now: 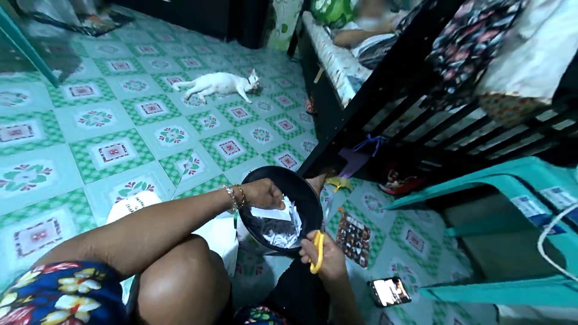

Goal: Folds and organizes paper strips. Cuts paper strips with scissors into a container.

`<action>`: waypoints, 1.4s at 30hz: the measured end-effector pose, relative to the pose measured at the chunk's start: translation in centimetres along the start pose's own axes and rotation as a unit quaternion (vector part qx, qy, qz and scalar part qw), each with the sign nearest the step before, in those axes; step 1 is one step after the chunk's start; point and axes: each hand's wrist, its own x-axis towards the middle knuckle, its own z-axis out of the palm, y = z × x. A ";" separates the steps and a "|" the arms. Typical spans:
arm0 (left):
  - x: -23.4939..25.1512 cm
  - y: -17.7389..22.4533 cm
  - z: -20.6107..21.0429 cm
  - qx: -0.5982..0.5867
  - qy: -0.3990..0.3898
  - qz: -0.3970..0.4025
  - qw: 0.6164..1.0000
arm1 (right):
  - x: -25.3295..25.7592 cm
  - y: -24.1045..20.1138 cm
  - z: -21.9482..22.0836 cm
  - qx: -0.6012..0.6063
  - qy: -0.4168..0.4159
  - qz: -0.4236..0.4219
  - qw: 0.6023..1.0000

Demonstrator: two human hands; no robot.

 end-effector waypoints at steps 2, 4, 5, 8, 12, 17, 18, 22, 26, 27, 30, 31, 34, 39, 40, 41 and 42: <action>-0.2 0.0 0.0 0.029 -0.029 0.000 0.999 | 1.6 0.1 1.3 0.013 0.056 -0.025 0.998; -0.3 0.1 0.1 0.073 -0.053 -0.003 0.996 | 2.9 0.6 2.6 0.033 0.079 -0.042 0.995; -0.4 0.3 0.0 0.092 -0.065 -0.011 0.994 | 3.3 1.0 3.1 0.038 0.080 -0.050 0.995; -0.3 0.3 0.1 0.113 -0.088 -0.027 0.989 | 3.5 1.3 3.7 0.047 0.057 -0.059 0.995; 0.1 0.5 0.8 0.110 -0.109 -0.022 0.988 | 3.1 1.0 3.8 0.053 0.011 -0.050 0.997; 1.0 0.4 1.5 0.122 -0.129 -0.022 0.984 | 3.4 1.9 3.8 0.084 0.003 -0.080 0.993; 1.1 0.4 1.6 0.125 -0.132 -0.023 0.983 | 3.3 1.9 3.8 0.085 -0.001 -0.075 0.994; 1.2 0.7 1.5 0.116 -0.114 -0.037 0.986 | 3.3 1.8 3.6 0.066 -0.008 -0.066 0.996; 1.1 0.9 1.5 0.080 -0.088 -0.060 0.991 | 3.1 1.6 3.7 0.045 -0.006 -0.049 0.998; 1.2 0.9 1.6 0.077 -0.087 -0.060 0.991 | 3.0 1.5 3.7 0.042 -0.001 -0.042 0.998; 1.4 0.9 1.7 0.081 -0.088 -0.053 0.991 | 3.0 1.0 3.8 0.019 0.002 -0.006 1.000; 1.4 0.9 1.7 0.086 -0.089 -0.052 0.991 | 3.1 1.0 3.8 0.007 0.001 -0.002 1.000; 1.3 0.8 1.6 0.092 -0.078 -0.055 0.991 | 3.3 1.7 4.2 0.006 0.025 -0.053 0.998; 0.5 0.2 0.2 0.057 -0.005 0.023 0.998 | 3.7 2.7 5.0 -0.035 0.086 -0.102 0.990; 0.1 0.4 -0.2 0.043 0.022 0.039 0.998 | 3.7 2.6 5.2 -0.065 0.090 -0.096 0.989; -0.4 0.9 -0.5 0.029 0.046 0.051 0.997 | 3.6 2.5 5.3 -0.100 0.091 -0.093 0.986; -1.0 1.6 -0.7 0.013 0.065 0.068 0.995 | 3.4 2.5 5.4 -0.143 0.093 -0.095 0.981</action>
